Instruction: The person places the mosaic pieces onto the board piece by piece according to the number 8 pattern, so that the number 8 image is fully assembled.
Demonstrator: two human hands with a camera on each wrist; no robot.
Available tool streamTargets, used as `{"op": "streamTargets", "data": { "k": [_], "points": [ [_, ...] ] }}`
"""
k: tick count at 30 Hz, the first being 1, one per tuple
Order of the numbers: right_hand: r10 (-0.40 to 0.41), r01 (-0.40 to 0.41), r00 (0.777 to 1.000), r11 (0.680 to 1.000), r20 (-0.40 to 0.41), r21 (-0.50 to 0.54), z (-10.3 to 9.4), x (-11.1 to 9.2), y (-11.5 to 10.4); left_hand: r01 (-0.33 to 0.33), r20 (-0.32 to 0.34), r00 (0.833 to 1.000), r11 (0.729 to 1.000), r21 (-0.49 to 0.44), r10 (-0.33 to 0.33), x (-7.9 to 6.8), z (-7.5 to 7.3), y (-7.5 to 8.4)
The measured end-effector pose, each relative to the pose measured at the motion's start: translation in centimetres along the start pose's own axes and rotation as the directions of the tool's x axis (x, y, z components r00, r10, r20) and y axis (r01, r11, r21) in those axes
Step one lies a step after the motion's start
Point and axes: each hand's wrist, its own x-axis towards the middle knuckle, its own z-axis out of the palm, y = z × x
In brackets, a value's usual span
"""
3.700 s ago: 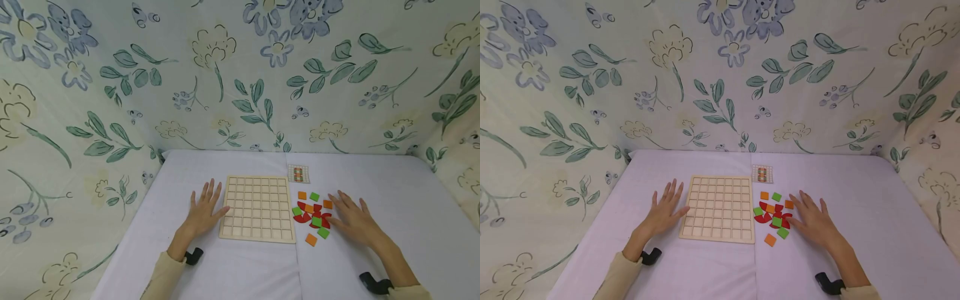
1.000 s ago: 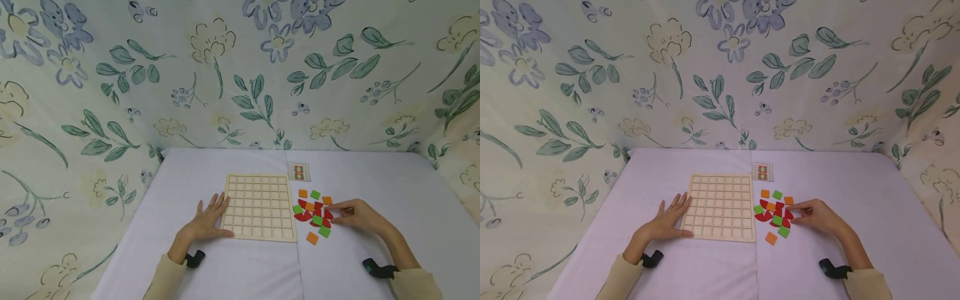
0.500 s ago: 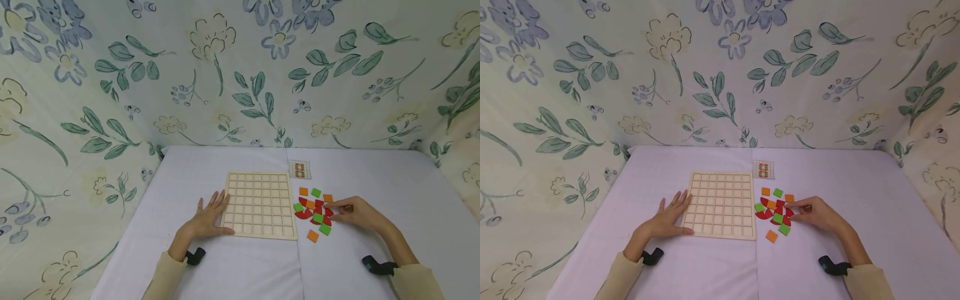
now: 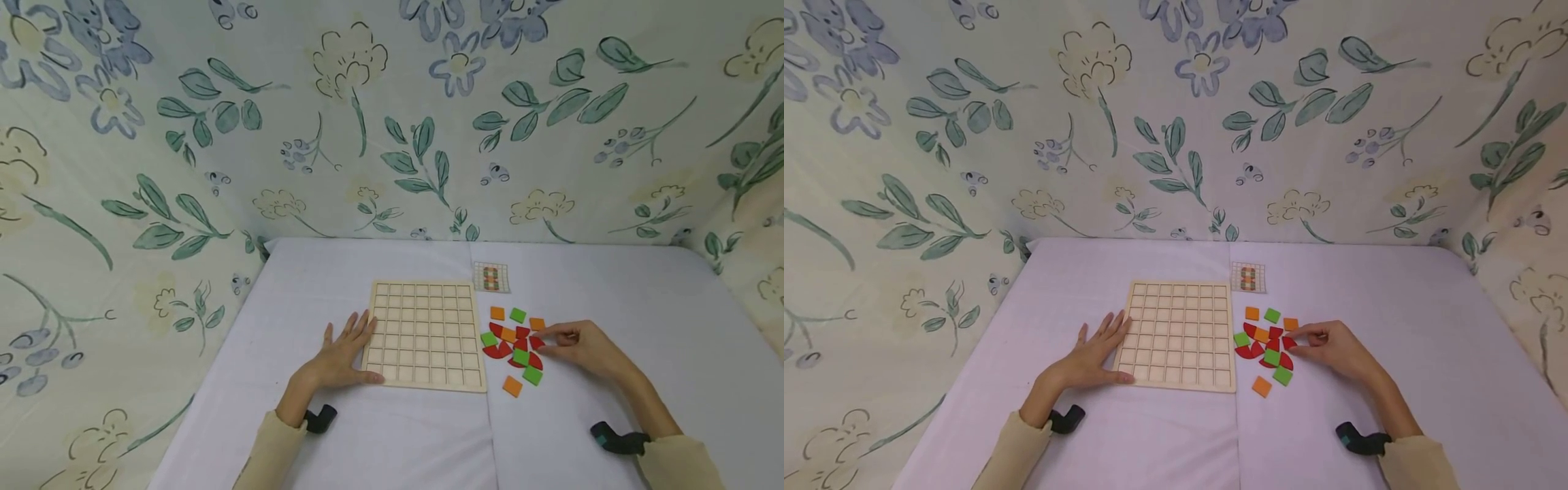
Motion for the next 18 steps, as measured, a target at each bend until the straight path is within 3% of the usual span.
{"op": "streamTargets", "data": {
  "k": [5, 11, 18],
  "points": [
    [0.045, -0.045, 0.997, 0.999, -0.061, 0.007, 0.2, 0.0, -1.6, 0.002, 0.004, 1.0, 1.0, -0.001, -0.002, 0.0, 0.0, 0.1],
    [0.108, -0.094, 0.984, 0.99, -0.141, 0.102, 1.0, 0.8, -5.1, -0.004, 0.003, 1.0, 1.0, -0.011, 0.004, 0.0, 0.0, 0.1],
    [0.078, -0.055, 0.99, 0.981, -0.12, 0.185, 3.0, 3.1, -9.2, -0.002, -0.002, 1.0, 1.0, -0.02, 0.002, 0.0, 0.0, 0.0]
  ]
}}
